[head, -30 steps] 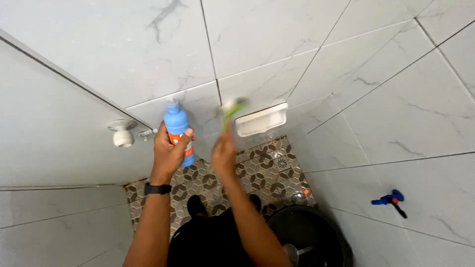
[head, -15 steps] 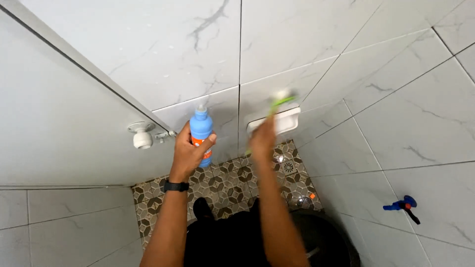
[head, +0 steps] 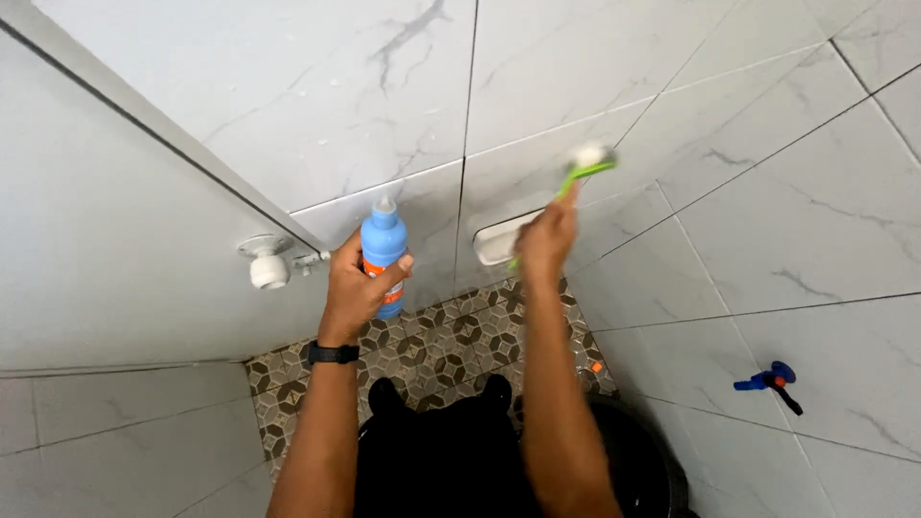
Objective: The recorder is cleaning the bathroom wall and soap dish using a brush and a cleaning solution.
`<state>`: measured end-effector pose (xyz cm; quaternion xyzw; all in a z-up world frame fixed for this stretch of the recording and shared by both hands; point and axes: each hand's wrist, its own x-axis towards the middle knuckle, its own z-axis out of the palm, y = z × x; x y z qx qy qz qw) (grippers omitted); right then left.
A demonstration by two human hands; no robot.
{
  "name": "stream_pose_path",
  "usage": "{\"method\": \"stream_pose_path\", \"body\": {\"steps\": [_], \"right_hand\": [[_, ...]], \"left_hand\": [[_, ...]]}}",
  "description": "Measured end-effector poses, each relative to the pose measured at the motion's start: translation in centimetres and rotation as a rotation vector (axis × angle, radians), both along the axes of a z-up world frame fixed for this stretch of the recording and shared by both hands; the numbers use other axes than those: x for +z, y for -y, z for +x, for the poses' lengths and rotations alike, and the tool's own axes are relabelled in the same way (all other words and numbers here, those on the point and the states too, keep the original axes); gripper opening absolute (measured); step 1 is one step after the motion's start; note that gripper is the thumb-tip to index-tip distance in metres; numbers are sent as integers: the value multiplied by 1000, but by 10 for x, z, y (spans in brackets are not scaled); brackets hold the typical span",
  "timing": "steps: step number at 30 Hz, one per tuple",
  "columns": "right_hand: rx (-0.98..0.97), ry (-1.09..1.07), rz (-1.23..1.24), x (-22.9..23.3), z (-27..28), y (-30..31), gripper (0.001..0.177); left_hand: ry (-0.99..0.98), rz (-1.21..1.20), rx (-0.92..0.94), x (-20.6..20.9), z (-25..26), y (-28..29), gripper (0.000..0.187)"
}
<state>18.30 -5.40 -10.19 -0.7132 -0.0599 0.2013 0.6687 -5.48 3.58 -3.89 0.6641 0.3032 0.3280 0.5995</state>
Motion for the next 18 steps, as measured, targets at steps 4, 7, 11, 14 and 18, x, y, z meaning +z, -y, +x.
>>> {"method": "stream_pose_path", "body": {"steps": [4,7,11,14,18], "right_hand": [[97,432,130,-12,-100,-6,47],[215,839,263,-14,-120,-13,37],[168,285,-21,-2,-30,-10,57],[40,85,137,27,9,1,51],[130,7,182,-41,-15,-12,47]], "left_hand": [[-38,133,-56,-5,2,-9,26],[0,78,-91,-4,5,-14,29],[-44,46,-84,2,5,-6,22],[-57,42,-54,2,7,-2,23],[0,34,-49,-1,14,1,25]]}}
